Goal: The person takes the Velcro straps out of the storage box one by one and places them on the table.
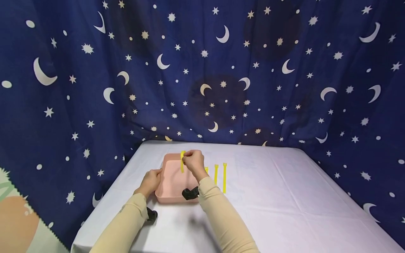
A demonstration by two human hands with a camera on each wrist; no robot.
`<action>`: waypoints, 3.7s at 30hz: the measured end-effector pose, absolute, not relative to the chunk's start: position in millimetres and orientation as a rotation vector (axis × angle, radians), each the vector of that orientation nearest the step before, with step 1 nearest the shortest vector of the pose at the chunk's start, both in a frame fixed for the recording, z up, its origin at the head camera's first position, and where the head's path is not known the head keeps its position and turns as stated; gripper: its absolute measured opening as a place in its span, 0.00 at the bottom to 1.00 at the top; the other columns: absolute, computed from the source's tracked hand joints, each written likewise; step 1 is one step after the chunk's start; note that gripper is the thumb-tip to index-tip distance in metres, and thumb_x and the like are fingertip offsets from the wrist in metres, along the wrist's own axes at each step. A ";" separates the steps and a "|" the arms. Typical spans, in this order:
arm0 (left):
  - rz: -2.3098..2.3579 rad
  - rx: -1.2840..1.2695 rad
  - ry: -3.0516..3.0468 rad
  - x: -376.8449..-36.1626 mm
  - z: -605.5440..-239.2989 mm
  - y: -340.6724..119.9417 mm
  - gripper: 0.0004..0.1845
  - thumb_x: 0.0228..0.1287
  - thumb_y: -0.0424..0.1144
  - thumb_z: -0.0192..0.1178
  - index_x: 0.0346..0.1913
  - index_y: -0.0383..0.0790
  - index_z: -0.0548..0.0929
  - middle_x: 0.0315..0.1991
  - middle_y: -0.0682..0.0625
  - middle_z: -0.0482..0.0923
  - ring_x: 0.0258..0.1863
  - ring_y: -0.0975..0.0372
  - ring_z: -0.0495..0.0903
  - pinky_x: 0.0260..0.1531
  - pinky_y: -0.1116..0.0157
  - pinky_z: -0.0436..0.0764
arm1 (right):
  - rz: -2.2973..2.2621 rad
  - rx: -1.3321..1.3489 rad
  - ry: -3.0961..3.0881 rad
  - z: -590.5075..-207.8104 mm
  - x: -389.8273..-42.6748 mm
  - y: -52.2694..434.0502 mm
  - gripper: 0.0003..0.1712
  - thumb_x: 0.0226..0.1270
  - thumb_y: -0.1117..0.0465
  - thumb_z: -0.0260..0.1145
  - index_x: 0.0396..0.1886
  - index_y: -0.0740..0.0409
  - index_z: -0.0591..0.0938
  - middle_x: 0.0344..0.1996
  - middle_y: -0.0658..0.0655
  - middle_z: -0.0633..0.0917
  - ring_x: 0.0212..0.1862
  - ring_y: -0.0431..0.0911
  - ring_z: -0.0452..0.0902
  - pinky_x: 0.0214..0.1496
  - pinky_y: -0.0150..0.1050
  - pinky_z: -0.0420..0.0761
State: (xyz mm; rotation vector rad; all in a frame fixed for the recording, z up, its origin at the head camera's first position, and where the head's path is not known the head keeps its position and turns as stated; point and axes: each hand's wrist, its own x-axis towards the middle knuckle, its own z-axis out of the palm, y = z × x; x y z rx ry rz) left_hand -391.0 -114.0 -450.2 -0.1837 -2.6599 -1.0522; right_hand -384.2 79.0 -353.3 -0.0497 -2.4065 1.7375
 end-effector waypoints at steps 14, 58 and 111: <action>-1.065 -0.171 -2.682 -389.8 -445.2 -112.1 0.19 0.76 0.34 0.48 0.63 0.32 0.79 0.59 0.35 0.80 0.58 0.46 0.81 0.57 0.49 0.80 | 1.665 -0.090 -2.361 -341.0 -389.7 112.0 0.07 0.60 0.71 0.68 0.38 0.67 0.87 0.36 0.62 0.89 0.30 0.43 0.84 0.42 0.42 0.87; -1.059 -0.150 -2.706 -387.3 -446.4 -108.9 0.20 0.76 0.34 0.48 0.64 0.33 0.79 0.61 0.36 0.79 0.60 0.46 0.79 0.59 0.49 0.79 | 1.717 -0.304 -2.341 -364.2 -392.6 199.4 0.12 0.66 0.69 0.65 0.48 0.69 0.84 0.42 0.62 0.86 0.33 0.41 0.83 0.50 0.43 0.86; -1.082 -0.147 -2.697 -388.0 -448.2 -109.6 0.19 0.75 0.34 0.49 0.63 0.32 0.79 0.60 0.35 0.80 0.56 0.49 0.82 0.57 0.49 0.80 | 1.688 -0.428 -2.368 -398.7 -384.0 257.1 0.17 0.68 0.69 0.63 0.54 0.73 0.81 0.42 0.63 0.85 0.33 0.40 0.81 0.45 0.38 0.86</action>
